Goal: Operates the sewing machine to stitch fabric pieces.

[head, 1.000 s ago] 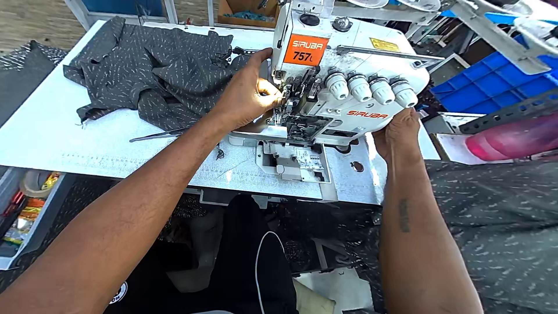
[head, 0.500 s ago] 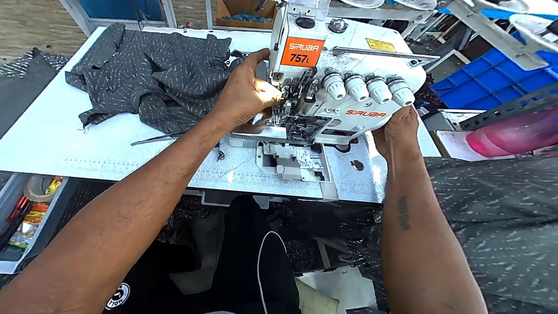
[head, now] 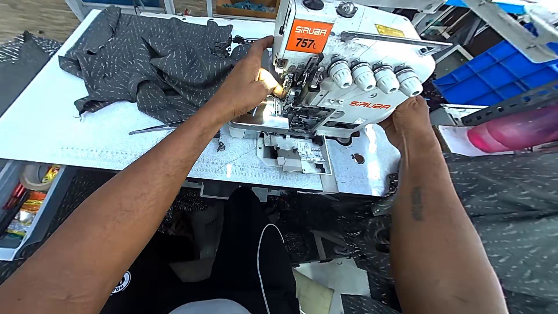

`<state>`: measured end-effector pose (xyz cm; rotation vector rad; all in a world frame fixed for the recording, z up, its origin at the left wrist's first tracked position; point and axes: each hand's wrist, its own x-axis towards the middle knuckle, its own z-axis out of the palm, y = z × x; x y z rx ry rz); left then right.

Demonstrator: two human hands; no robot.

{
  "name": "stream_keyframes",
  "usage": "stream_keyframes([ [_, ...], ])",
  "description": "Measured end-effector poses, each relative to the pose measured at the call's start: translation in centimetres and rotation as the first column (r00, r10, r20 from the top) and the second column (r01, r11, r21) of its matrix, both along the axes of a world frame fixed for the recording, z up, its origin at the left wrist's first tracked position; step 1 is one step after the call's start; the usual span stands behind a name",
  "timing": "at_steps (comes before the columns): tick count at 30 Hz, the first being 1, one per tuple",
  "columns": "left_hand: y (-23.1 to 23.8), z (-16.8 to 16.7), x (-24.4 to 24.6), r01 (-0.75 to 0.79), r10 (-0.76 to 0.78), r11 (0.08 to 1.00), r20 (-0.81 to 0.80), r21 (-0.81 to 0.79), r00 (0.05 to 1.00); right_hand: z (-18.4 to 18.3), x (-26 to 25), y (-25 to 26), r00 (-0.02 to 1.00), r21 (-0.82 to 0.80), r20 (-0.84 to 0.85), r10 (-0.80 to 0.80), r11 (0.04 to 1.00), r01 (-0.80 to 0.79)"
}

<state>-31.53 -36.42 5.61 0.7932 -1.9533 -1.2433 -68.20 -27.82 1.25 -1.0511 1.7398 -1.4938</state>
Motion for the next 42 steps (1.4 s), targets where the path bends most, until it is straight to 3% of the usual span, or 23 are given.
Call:
stream_keyframes([
  [13,0.2,0.0,0.0,-0.007,0.008,1.000,-0.022,0.027,1.000,1.5,0.0,-0.5,0.999,0.160,0.020,-0.049,0.986,0.045],
  [30,-0.1,0.1,-0.8,0.001,0.004,0.999,-0.099,0.048,0.995,0.4,0.0,0.0,0.999,0.018,0.027,-0.039,0.999,0.038],
  [36,2.0,1.6,-0.2,-0.109,0.156,0.958,0.163,-0.264,0.974,-0.5,0.2,1.0,0.986,-0.040,-0.143,-0.089,0.996,0.084],
  [39,0.8,0.2,-0.7,-0.169,0.217,0.937,0.132,-0.305,0.967,0.2,-0.6,0.4,0.986,0.006,-0.148,-0.076,0.997,0.078],
  [42,0.2,-0.5,-0.2,-0.193,0.225,0.956,0.131,-0.221,0.965,0.2,0.1,1.6,0.993,0.038,-0.115,-0.029,0.999,0.034],
])
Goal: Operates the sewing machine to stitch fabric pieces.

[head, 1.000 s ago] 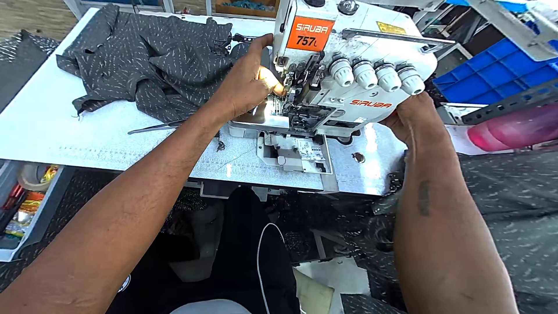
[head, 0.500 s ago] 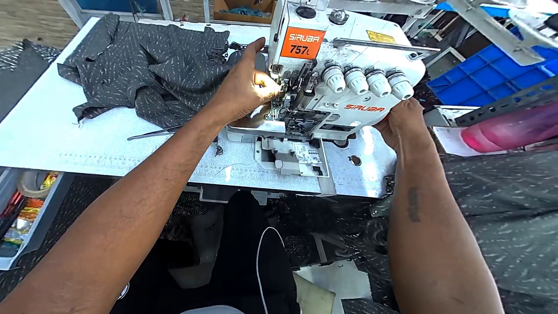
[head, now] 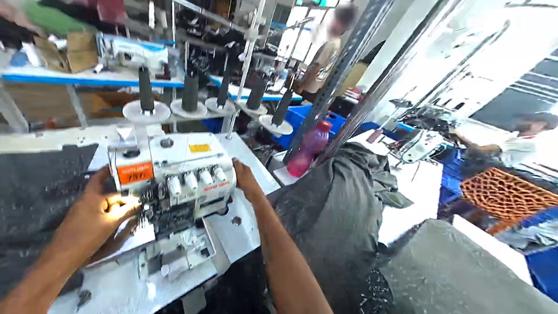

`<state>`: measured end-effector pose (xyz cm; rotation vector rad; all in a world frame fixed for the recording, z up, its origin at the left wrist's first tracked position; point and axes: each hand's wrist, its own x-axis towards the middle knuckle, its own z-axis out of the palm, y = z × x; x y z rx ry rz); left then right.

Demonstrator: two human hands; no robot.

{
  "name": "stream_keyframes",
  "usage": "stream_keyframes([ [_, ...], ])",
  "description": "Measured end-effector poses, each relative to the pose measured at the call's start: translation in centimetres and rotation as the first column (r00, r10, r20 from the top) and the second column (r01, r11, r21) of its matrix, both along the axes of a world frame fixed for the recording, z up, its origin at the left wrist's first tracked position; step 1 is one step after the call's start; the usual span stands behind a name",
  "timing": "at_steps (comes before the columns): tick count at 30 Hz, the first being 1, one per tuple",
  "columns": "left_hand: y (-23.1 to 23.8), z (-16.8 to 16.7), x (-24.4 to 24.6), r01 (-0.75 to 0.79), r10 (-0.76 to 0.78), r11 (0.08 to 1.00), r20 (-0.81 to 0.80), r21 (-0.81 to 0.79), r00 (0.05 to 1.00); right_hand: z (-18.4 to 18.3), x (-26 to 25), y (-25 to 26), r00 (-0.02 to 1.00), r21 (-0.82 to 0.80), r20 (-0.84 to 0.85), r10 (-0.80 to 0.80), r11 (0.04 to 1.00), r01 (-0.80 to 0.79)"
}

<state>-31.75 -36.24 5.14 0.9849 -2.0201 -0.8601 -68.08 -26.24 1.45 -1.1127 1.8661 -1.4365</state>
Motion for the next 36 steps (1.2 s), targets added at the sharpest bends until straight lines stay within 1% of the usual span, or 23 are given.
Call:
stream_keyframes([
  [4,-0.2,-0.8,-0.1,-0.003,0.005,0.999,-0.057,0.045,0.998,-0.8,-1.0,-1.2,1.000,-0.009,0.020,0.017,1.000,-0.017],
  [6,0.0,-0.5,-0.3,-0.012,0.014,0.999,-0.044,0.043,0.999,-0.6,-1.1,-1.3,1.000,0.001,0.000,0.015,1.000,-0.015],
  [7,0.3,-0.1,-0.4,-0.027,0.027,0.999,-0.021,0.018,0.999,-0.2,-1.0,-0.9,0.999,0.017,-0.031,0.012,1.000,-0.011],
  [9,0.9,0.8,-0.5,-0.058,0.063,0.995,0.055,-0.083,0.996,0.9,-0.5,-0.1,0.997,0.043,-0.080,0.008,0.999,-0.005],
  [11,1.0,1.0,-0.3,-0.036,0.055,0.993,0.175,-0.111,0.983,-0.1,-0.4,-0.3,0.996,0.021,-0.087,-0.021,1.000,0.023],
  [12,0.9,0.8,-0.2,-0.026,0.046,0.994,0.184,-0.109,0.982,-0.4,-0.2,-0.3,0.997,0.013,-0.079,-0.014,1.000,0.015],
  [14,0.9,0.6,-0.1,-0.010,0.017,0.997,0.100,-0.072,0.995,-0.5,0.0,-0.4,0.999,0.007,-0.045,0.025,1.000,-0.025],
  [15,1.0,0.6,0.0,-0.001,0.001,1.000,0.006,-0.031,1.000,-0.5,-0.1,-0.7,0.999,0.002,-0.025,0.021,1.000,-0.021],
  [16,0.8,0.6,-0.1,0.035,-0.032,0.999,-0.087,0.033,0.996,-0.3,-0.1,-1.1,1.000,-0.002,0.000,0.009,1.000,-0.009],
  [17,0.7,0.6,-0.2,0.103,-0.084,0.989,-0.171,0.107,0.982,-0.3,-0.1,-1.3,0.999,-0.001,0.037,-0.010,1.000,0.010],
  [19,0.5,0.4,-0.2,0.181,-0.139,0.971,-0.253,0.154,0.958,-0.5,-0.1,-1.4,0.996,-0.003,0.085,-0.025,1.000,0.025],
  [28,0.2,0.1,-0.2,0.228,-0.182,0.965,-0.286,0.134,0.941,-0.3,0.1,-1.6,0.989,-0.006,0.141,-0.035,0.999,0.036],
  [32,0.3,0.2,-0.2,0.234,-0.189,0.964,-0.301,0.123,0.935,-0.6,-0.2,-1.7,0.989,-0.031,0.145,-0.006,0.999,0.011],
  [36,0.4,0.2,-0.2,0.229,-0.189,0.966,-0.282,0.119,0.941,-0.5,0.0,-1.6,0.987,-0.037,0.159,-0.002,0.999,0.008],
])
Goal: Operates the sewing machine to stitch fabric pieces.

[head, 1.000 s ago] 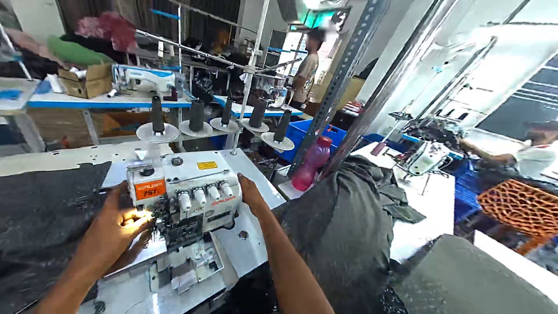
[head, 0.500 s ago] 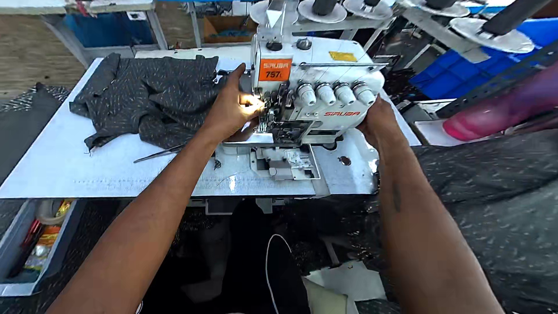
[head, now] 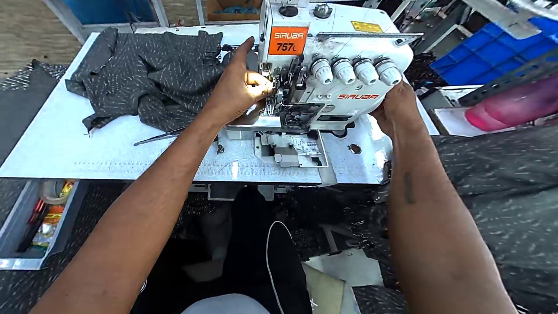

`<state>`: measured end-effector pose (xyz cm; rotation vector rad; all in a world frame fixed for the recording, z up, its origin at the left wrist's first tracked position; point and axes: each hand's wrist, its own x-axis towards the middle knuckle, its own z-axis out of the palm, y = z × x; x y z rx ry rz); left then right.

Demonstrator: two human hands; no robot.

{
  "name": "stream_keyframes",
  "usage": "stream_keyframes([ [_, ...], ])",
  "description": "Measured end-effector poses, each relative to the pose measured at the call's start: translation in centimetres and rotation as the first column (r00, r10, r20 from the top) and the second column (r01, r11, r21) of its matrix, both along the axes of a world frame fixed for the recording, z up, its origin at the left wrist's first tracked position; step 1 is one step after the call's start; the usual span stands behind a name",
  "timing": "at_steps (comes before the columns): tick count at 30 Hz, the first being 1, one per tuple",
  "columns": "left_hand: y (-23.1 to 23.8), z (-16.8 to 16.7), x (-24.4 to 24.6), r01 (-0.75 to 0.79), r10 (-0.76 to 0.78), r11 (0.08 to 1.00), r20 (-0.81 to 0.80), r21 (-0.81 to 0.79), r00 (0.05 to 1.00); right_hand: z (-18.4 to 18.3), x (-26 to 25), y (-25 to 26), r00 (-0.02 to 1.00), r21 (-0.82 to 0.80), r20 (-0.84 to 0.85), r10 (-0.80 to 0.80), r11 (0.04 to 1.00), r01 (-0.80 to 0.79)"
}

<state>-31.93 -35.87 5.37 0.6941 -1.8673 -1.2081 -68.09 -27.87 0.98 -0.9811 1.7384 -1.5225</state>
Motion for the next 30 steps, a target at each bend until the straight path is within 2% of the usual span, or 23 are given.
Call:
stream_keyframes([
  [8,-0.11,0.12,-0.03,0.009,-0.009,0.999,-0.004,0.040,1.000,-0.09,-0.19,-0.09,1.000,-0.009,0.013,0.009,1.000,-0.009],
  [30,0.11,0.21,-0.05,-0.013,0.013,1.000,0.029,-0.020,0.999,0.40,0.27,0.10,0.999,0.018,0.023,-0.030,0.999,0.030],
])
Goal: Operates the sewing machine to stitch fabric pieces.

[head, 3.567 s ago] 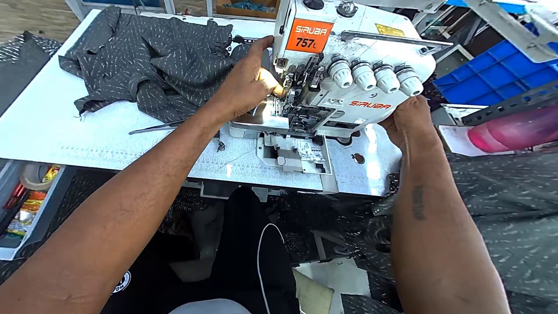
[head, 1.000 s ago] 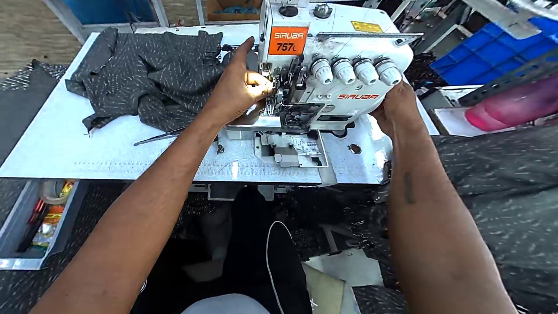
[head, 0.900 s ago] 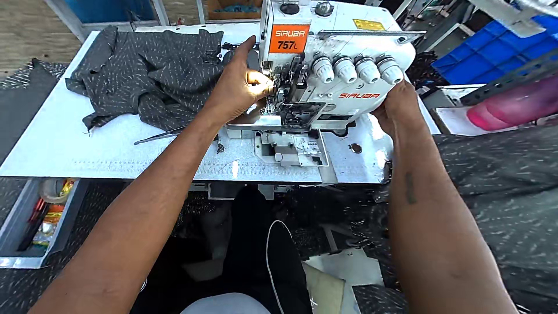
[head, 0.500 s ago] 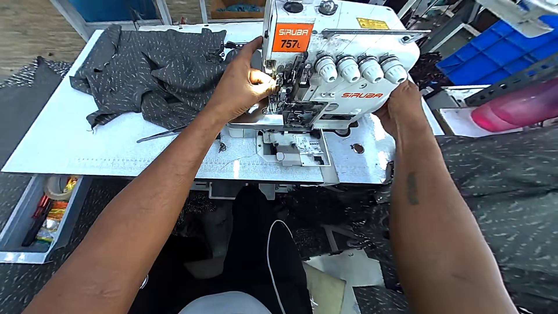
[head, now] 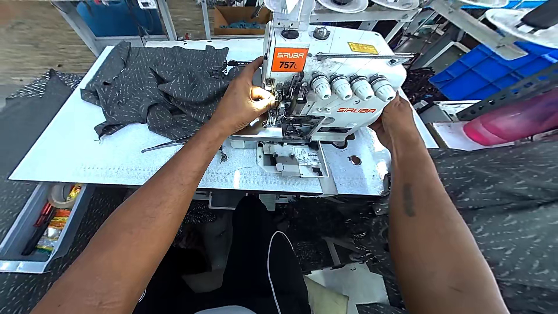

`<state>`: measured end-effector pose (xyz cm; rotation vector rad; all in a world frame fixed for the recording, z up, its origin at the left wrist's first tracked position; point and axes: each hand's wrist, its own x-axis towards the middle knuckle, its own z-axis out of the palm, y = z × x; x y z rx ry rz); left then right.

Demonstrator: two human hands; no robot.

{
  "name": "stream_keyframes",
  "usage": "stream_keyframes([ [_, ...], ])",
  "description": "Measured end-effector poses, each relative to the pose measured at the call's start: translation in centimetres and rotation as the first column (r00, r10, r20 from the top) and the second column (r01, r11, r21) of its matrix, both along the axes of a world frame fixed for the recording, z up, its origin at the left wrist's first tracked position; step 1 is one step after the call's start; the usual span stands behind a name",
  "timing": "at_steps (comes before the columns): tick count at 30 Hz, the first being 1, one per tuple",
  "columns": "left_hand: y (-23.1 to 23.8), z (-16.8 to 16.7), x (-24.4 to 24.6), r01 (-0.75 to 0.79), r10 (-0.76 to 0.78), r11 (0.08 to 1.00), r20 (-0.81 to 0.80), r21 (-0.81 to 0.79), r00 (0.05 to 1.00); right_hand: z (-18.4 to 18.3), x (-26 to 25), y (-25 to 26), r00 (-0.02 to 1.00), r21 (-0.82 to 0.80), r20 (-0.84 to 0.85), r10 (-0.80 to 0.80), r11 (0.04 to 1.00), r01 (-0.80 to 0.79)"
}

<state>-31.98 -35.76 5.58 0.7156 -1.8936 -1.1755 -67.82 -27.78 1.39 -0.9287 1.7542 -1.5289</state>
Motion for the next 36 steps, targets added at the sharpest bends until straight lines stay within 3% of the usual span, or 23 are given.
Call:
stream_keyframes([
  [10,0.0,-0.1,0.0,-0.009,0.009,1.000,0.031,-0.021,0.999,0.0,0.1,0.1,1.000,-0.017,-0.001,0.006,1.000,-0.006],
  [20,0.3,0.4,-0.2,-0.012,0.024,0.993,-0.102,0.114,0.995,-0.3,0.0,-0.1,1.000,-0.028,0.003,-0.013,1.000,0.013],
  [26,-0.4,0.3,0.0,0.009,-0.007,0.999,-0.044,0.043,0.999,-0.1,0.0,-0.4,1.000,-0.040,0.011,-0.005,0.999,0.005],
  [32,0.8,0.5,0.2,-0.107,0.108,0.994,0.141,-0.014,0.984,-0.7,-0.8,-0.1,0.987,-0.051,-0.159,-0.018,0.999,0.010],
  [36,0.4,0.4,0.4,-0.090,0.086,0.996,0.180,0.012,0.980,-1.8,-1.9,-0.2,0.978,0.000,-0.206,-0.014,1.000,0.014],
])
